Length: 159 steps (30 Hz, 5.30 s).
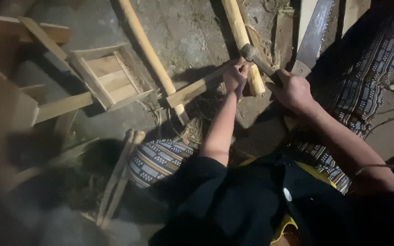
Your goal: The person sits on the ground assembling a small wooden frame, hammering wooden bars and joints together with a hammer. They reposition the wood pieces and then use a red-handled tool to trim or work on a joint of the assembled frame.
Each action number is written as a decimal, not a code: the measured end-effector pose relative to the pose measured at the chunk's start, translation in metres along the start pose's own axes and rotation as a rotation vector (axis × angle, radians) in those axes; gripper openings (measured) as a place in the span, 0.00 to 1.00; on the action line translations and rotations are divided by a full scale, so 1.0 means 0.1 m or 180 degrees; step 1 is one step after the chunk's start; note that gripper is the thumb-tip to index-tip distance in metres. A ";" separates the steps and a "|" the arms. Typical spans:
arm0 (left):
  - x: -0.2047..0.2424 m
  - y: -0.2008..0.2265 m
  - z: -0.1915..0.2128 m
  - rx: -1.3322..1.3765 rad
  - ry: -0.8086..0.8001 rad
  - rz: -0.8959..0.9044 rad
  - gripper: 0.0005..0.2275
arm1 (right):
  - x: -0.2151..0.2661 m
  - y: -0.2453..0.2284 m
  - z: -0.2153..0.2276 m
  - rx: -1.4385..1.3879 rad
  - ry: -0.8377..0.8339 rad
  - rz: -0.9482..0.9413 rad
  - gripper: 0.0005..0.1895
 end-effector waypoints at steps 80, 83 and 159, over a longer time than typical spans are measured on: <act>-0.13 -0.36 -0.08 -0.1104 -0.0599 0.0498 0.14 | -0.29 -0.03 -0.05 -0.0429 0.0647 0.0922 0.20; -0.15 -0.47 -0.20 -0.1021 -0.0530 0.0298 0.14 | -0.17 -0.20 0.12 -0.0716 0.0816 0.1237 0.19; 0.70 -3.03 1.98 0.0210 0.0646 0.2252 0.33 | -0.01 0.76 -1.69 -0.3100 0.0698 -0.1025 0.29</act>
Point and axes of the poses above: each hand's wrist, its own x-axis away from the middle knuckle, its own z-axis out of the back of the hand, y = z × x, the point moved 10 cm from there along -x, towards the middle knuckle, and after that the axes turned 4 degrees about z, right-handed, at the moved point
